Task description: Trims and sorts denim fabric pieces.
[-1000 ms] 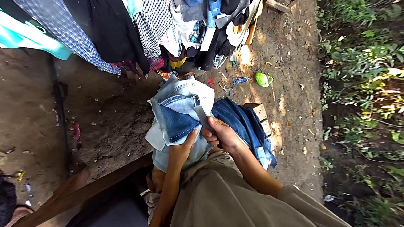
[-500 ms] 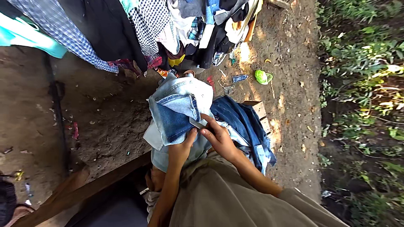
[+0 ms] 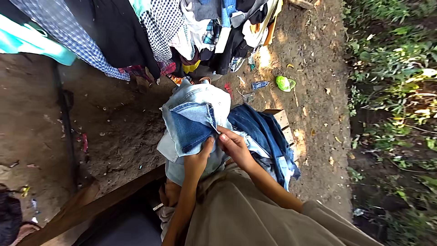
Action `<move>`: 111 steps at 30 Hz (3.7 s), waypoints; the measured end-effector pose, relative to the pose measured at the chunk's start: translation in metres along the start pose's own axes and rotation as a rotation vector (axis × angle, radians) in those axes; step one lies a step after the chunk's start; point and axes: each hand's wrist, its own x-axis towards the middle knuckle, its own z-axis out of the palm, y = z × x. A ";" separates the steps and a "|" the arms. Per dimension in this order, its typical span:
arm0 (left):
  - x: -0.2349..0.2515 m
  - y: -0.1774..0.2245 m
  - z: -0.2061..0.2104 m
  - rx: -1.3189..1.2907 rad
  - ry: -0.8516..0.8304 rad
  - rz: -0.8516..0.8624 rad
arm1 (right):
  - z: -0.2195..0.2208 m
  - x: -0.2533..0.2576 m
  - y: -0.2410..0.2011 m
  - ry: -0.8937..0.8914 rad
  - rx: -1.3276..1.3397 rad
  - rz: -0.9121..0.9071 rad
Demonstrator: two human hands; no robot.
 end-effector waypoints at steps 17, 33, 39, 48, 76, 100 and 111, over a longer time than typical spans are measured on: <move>0.002 0.002 -0.008 0.073 -0.050 -0.013 | -0.019 -0.004 -0.001 -0.148 -0.430 -0.215; 0.004 0.002 -0.011 -0.067 -0.068 -0.035 | -0.011 0.005 0.024 0.081 -0.716 -0.562; 0.007 0.002 -0.013 -0.097 -0.068 -0.059 | -0.001 0.008 0.001 -0.052 -0.007 -0.085; 0.005 0.003 -0.016 -0.114 -0.065 -0.107 | -0.014 -0.001 -0.018 -0.183 0.024 0.119; 0.008 -0.006 -0.026 -0.034 -0.064 -0.099 | -0.046 0.033 -0.012 -0.081 0.494 0.299; 0.008 0.013 -0.020 0.217 -0.137 0.140 | -0.032 0.104 0.002 -0.210 -0.726 -0.054; -0.037 0.058 -0.017 0.158 -0.275 0.531 | -0.076 0.075 -0.064 -0.601 -0.337 -0.141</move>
